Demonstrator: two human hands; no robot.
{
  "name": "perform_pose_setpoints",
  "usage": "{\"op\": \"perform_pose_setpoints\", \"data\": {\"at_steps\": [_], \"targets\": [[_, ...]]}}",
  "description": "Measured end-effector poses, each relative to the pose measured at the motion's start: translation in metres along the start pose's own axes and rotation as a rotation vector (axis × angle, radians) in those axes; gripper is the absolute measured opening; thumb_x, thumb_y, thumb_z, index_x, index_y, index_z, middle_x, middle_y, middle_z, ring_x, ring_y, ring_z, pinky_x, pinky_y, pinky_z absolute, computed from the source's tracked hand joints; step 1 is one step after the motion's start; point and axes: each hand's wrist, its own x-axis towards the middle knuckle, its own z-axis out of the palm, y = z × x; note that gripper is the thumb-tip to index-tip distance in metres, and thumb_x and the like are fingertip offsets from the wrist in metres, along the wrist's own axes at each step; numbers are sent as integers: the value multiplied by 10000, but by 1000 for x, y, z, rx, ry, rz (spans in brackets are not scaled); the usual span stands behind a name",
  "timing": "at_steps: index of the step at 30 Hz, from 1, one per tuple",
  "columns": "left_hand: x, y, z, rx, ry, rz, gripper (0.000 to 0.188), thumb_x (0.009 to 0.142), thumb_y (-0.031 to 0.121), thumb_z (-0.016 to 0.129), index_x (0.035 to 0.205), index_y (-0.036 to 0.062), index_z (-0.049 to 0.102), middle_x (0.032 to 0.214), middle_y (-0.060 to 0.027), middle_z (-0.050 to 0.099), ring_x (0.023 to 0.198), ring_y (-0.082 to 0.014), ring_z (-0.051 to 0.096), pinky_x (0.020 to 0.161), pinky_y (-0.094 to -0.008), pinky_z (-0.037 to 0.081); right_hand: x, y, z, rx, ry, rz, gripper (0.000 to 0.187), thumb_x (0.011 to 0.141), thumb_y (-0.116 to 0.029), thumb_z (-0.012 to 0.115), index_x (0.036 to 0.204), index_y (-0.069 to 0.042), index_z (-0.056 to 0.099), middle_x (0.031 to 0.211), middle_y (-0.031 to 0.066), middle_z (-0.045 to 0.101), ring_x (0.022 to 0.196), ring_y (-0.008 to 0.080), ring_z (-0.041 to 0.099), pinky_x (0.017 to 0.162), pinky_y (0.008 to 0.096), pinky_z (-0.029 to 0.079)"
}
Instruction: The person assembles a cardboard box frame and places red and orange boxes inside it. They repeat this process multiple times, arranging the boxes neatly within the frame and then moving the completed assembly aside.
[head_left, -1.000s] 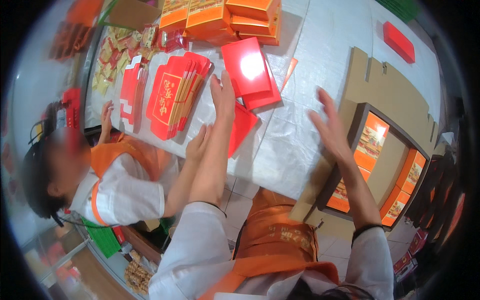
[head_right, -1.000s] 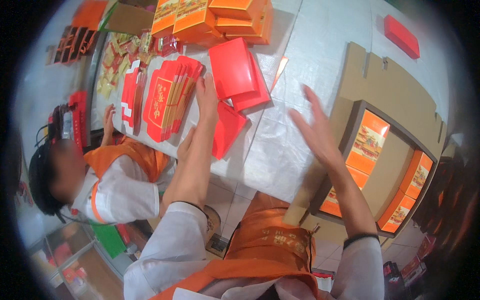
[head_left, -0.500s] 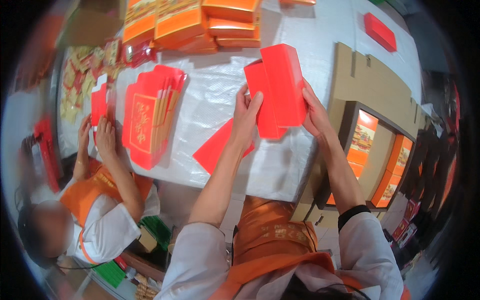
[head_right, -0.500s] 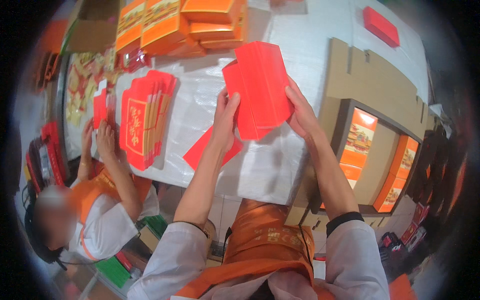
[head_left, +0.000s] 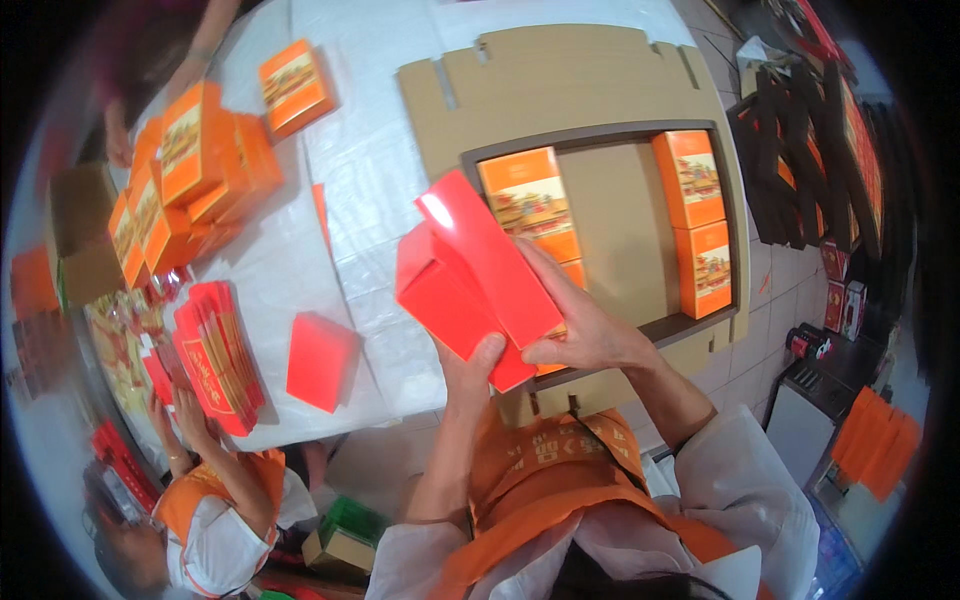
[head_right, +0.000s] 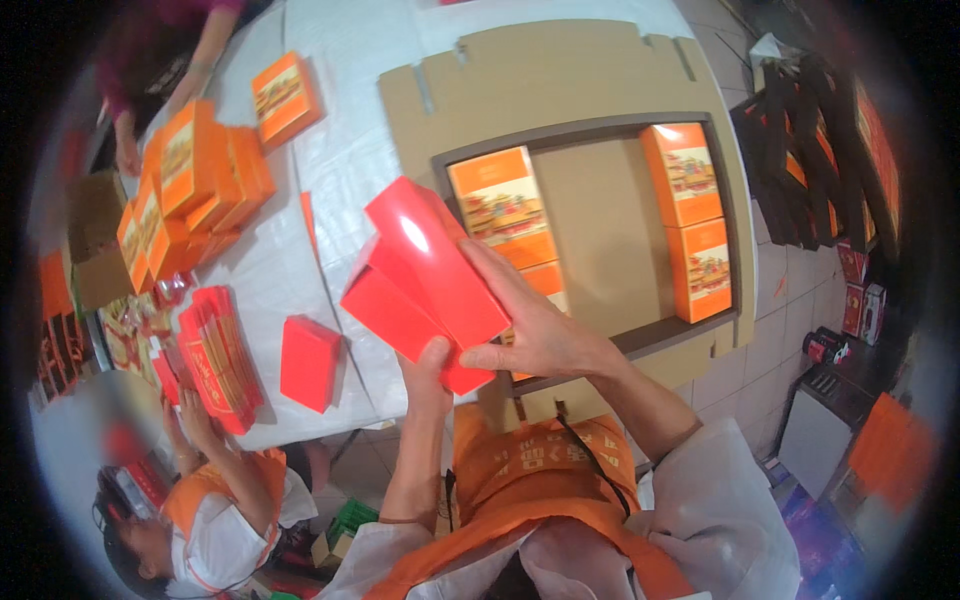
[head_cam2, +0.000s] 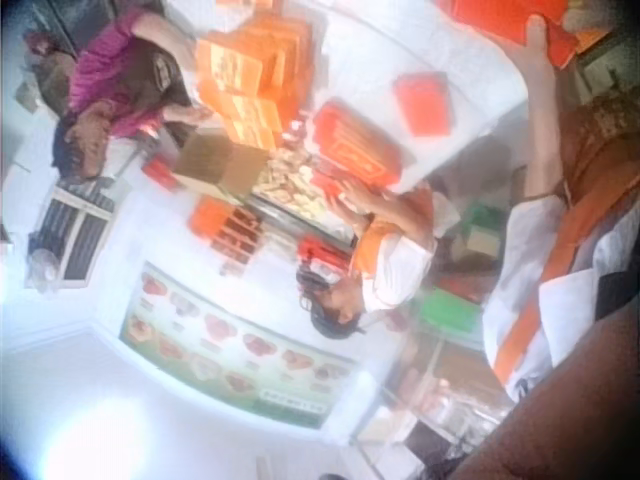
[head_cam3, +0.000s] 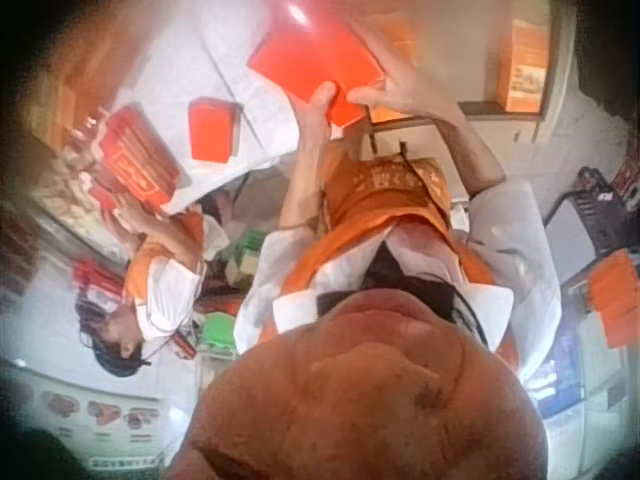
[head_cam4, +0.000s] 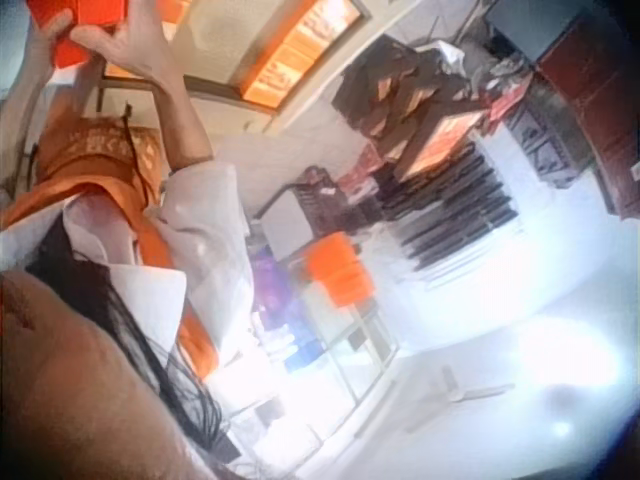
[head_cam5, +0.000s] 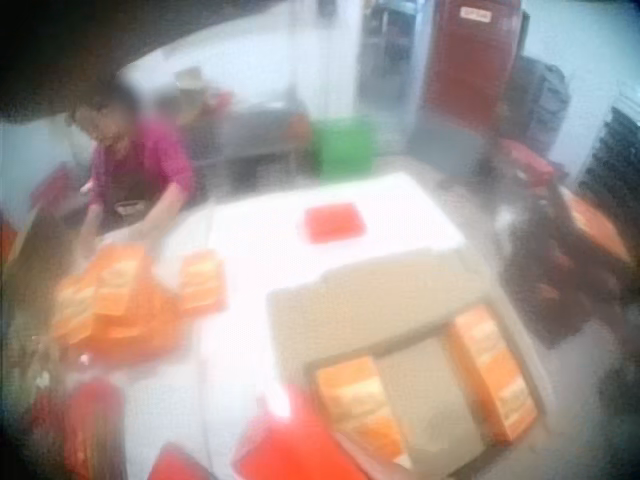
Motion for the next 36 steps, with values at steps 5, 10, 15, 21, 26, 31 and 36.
{"op": "perform_pose_setpoints", "data": {"at_steps": [5, 10, 15, 21, 26, 31, 36], "targets": [[-4, -37, 65, -90, -35, -111, 766, 775, 244, 702, 1379, 29, 283, 1314, -134, 446, 1205, -253, 468, 986, -410, 423, -64, 40, -57, 752, 352, 221, 768, 838, -290, 610, 1443, -22, 221, 1450, 139, 332, 1337, 262, 341, 1094, 393, 284], [-2, -52, 82, -456, -3, -209, 636, 852, 403, 610, 1332, 44, 399, 1276, -115, 508, 1182, -262, 499, 974, -434, 443, -89, 98, -101, 1506, 535, 213, 626, 876, -416, 509, 1390, -94, 356, 1425, 114, 387, 1313, 250, 371, 1057, 463, 321], [-11, -61, 77, -549, -27, -170, 604, 854, 430, 605, 1305, 66, 436, 1263, -94, 521, 1151, -243, 522, 952, -421, 462, -82, 135, -97, 1681, 711, 178, 638, 907, -537, 439, 1387, -125, 353, 1418, 100, 390, 1293, 281, 378, 1061, 569, 285], [-20, -76, 65, -542, 23, -248, 602, 849, 425, 613, 1298, 66, 437, 1255, -89, 524, 1117, -236, 545, 908, -396, 497, -87, 156, -86, 1521, 786, 359, 551, 858, -283, 664, 1324, -136, 408, 1284, 64, 495, 1219, 249, 450, 1034, 534, 359], [-30, -70, 47, -466, 42, -200, 638, 830, 434, 632, 1308, 65, 427, 1245, -85, 532, 1117, -240, 546, 917, -399, 495, -90, 100, -121, 813, 803, 326, 550, 900, -93, 586, 1388, -62, 335, 1306, 68, 486, 1190, 165, 474, 1041, 370, 368], [-35, -58, 30, -461, 102, -227, 664, 825, 437, 629, 1327, 63, 407, 1251, -101, 529, 1126, -258, 539, 936, -417, 481, -70, 36, -214, -99, 37, 343, 563, 932, -254, 558, 1412, -56, 339, 1262, 119, 538, 1172, 205, 508, 981, 328, 411], [-38, -64, 34, -467, 69, -261, 644, 838, 408, 620, 1332, 57, 401, 1250, -123, 528, 1127, -274, 538, 941, -426, 476, 39, 80, -197, -569, -423, 123, 569, 903, -414, 560, 1346, -76, 450, 1277, 142, 540, 1164, 276, 521, 954, 361, 430]]}}
